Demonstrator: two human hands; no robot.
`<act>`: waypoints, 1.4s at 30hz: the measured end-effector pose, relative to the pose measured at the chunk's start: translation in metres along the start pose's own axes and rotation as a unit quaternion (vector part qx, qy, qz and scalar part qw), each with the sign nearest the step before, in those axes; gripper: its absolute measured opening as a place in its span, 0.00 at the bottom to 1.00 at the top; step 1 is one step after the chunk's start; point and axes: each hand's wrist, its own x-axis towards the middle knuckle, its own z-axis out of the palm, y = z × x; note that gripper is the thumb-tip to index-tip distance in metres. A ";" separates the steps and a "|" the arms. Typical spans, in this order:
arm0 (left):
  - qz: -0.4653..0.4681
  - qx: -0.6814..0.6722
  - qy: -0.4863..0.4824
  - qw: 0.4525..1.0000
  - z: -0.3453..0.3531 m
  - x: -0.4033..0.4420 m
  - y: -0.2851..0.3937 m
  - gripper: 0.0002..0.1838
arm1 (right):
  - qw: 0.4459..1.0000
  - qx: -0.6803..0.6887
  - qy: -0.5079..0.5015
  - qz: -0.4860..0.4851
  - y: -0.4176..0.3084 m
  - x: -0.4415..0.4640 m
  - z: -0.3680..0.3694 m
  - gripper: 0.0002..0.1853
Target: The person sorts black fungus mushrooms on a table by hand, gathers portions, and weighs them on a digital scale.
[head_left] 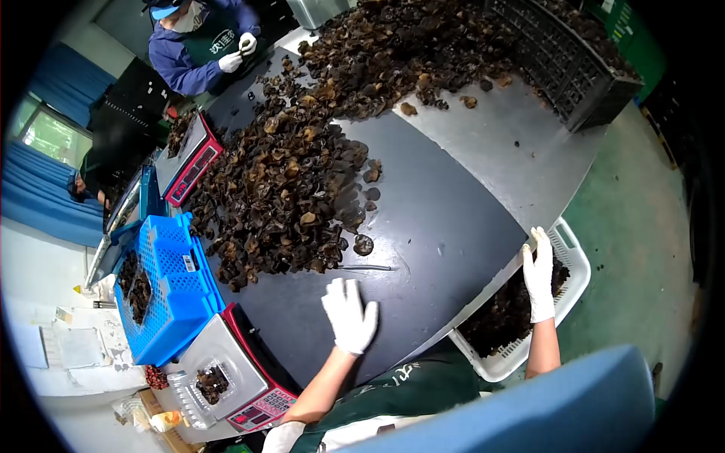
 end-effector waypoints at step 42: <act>-0.482 0.025 0.264 0.835 -0.004 0.055 -0.329 0.30 | 0.956 0.216 -0.097 -0.171 -0.204 0.176 0.283 0.25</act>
